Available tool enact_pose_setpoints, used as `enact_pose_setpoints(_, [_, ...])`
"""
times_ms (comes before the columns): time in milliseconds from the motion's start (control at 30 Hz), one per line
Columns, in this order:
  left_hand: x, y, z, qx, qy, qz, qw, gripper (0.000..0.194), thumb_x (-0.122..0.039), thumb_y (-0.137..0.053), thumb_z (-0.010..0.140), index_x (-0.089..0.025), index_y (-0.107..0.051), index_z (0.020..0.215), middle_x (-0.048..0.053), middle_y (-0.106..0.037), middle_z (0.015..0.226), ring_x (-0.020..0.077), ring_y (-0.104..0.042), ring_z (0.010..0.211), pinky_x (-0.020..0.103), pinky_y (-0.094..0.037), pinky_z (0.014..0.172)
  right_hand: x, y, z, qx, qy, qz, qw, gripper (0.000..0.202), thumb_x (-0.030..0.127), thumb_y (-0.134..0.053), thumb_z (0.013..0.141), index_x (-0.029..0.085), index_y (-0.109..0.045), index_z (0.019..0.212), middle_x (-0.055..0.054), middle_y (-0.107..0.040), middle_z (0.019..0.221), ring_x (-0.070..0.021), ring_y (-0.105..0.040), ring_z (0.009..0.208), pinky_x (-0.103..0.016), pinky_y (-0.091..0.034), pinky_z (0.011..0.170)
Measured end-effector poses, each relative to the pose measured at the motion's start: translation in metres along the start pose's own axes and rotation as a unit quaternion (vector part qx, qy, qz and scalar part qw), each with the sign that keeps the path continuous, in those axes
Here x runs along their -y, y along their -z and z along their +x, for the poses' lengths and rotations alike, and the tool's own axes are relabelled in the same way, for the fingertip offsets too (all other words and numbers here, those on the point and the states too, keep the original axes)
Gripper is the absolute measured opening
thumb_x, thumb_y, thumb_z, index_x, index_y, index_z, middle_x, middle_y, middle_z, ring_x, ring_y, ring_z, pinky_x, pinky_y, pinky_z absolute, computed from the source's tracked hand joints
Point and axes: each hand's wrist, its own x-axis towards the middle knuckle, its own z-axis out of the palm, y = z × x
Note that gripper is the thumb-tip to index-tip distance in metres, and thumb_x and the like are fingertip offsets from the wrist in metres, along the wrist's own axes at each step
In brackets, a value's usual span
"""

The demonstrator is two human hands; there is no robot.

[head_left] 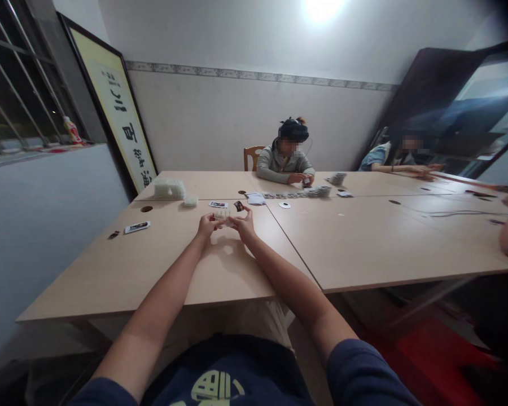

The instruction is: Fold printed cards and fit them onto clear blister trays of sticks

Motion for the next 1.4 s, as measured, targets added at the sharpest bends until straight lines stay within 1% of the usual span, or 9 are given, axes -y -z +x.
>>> enact_pose_setpoints(100, [0.000, -0.001, 0.001, -0.004, 0.009, -0.004, 1.000, 0.035, -0.035, -0.064, 0.096, -0.016, -0.061, 0.125, 0.011, -0.064, 0.125, 0.0238, -0.066, 0.105, 0.045, -0.058, 0.088, 0.000, 0.000, 0.000, -0.007, 0.003, -0.003, 1.000, 0.077, 0.014, -0.081, 0.057, 0.027, -0.040, 0.122, 0.011, -0.066, 0.068, -0.0150, -0.069, 0.061, -0.031, -0.061, 0.066])
enact_pose_setpoints(267, [0.002, -0.005, 0.003, -0.016, 0.034, -0.013, 0.999, 0.036, -0.035, -0.064, 0.096, -0.016, -0.061, 0.126, 0.011, -0.063, 0.125, 0.0239, -0.066, 0.106, 0.045, -0.058, 0.088, -0.003, 0.000, 0.001, -0.053, -0.012, -0.020, 0.998, 0.072, 0.010, -0.078, 0.067, 0.026, -0.039, 0.126, 0.010, -0.064, 0.073, -0.0134, -0.069, 0.065, -0.028, -0.061, 0.065])
enact_pose_setpoints(467, [0.005, -0.004, 0.005, -0.031, 0.064, -0.033, 0.997, 0.035, -0.037, -0.062, 0.097, -0.016, -0.061, 0.125, 0.010, -0.064, 0.122, 0.0228, -0.066, 0.102, 0.043, -0.058, 0.086, -0.004, -0.001, 0.005, -0.088, -0.029, -0.072, 0.993, 0.037, 0.024, -0.066, 0.094, 0.017, -0.054, 0.127, -0.004, -0.066, 0.101, -0.0128, -0.066, 0.071, -0.027, -0.058, 0.060])
enact_pose_setpoints(700, [0.006, -0.001, 0.002, -0.037, 0.067, -0.048, 0.996, 0.037, -0.036, -0.063, 0.097, -0.016, -0.060, 0.127, 0.011, -0.063, 0.126, 0.0242, -0.065, 0.106, 0.045, -0.057, 0.089, 0.007, 0.000, 0.005, -0.144, 0.110, -0.149, 0.972, 0.024, 0.030, -0.064, 0.096, 0.016, -0.062, 0.116, -0.006, -0.065, 0.112, -0.0163, -0.065, 0.087, -0.032, -0.058, 0.073])
enact_pose_setpoints(833, [0.004, -0.004, -0.001, -0.010, 0.052, -0.066, 0.996, 0.036, -0.035, -0.063, 0.097, -0.016, -0.060, 0.126, 0.011, -0.064, 0.124, 0.0236, -0.066, 0.105, 0.045, -0.058, 0.088, 0.009, -0.003, 0.004, -0.115, 0.166, -0.187, 0.961, 0.017, 0.030, -0.066, 0.095, 0.014, -0.064, 0.101, -0.002, -0.066, 0.094, -0.0139, -0.064, 0.077, -0.030, -0.056, 0.070])
enact_pose_setpoints(933, [0.003, -0.007, -0.004, 0.003, 0.035, -0.081, 0.996, 0.037, -0.034, -0.064, 0.096, -0.016, -0.059, 0.128, 0.010, -0.064, 0.124, 0.0230, -0.066, 0.103, 0.043, -0.058, 0.086, 0.006, -0.006, 0.001, -0.077, 0.176, -0.209, 0.959, 0.017, 0.031, -0.068, 0.093, 0.015, -0.063, 0.093, 0.004, -0.062, 0.074, -0.0103, -0.060, 0.060, -0.025, -0.052, 0.058])
enact_pose_setpoints(1033, [0.002, -0.008, -0.005, 0.015, 0.028, -0.091, 0.995, 0.037, -0.033, -0.064, 0.096, -0.016, -0.059, 0.128, 0.010, -0.064, 0.122, 0.0221, -0.067, 0.101, 0.042, -0.059, 0.085, 0.003, -0.006, -0.002, -0.050, 0.175, -0.233, 0.955, 0.019, 0.032, -0.070, 0.092, 0.015, -0.062, 0.091, 0.007, -0.059, 0.066, -0.0090, -0.057, 0.052, -0.023, -0.049, 0.053])
enact_pose_setpoints(1167, [0.001, -0.008, -0.008, 0.040, 0.032, -0.096, 0.994, 0.036, -0.033, -0.064, 0.096, -0.016, -0.059, 0.127, 0.010, -0.064, 0.121, 0.0215, -0.067, 0.099, 0.041, -0.059, 0.083, -0.001, -0.004, -0.002, -0.024, 0.162, -0.269, 0.949, 0.019, 0.033, -0.067, 0.095, 0.014, -0.064, 0.093, 0.005, -0.062, 0.071, -0.0086, -0.058, 0.054, -0.023, -0.051, 0.053])
enact_pose_setpoints(1400, [-0.001, -0.008, -0.013, 0.071, 0.031, -0.098, 0.992, 0.036, -0.033, -0.064, 0.096, -0.016, -0.059, 0.127, 0.010, -0.065, 0.121, 0.0214, -0.067, 0.099, 0.041, -0.059, 0.083, -0.005, 0.000, 0.002, -0.020, 0.146, -0.310, 0.939, 0.019, 0.032, -0.065, 0.096, 0.014, -0.066, 0.099, -0.001, -0.067, 0.088, -0.0122, -0.065, 0.072, -0.028, -0.057, 0.065])
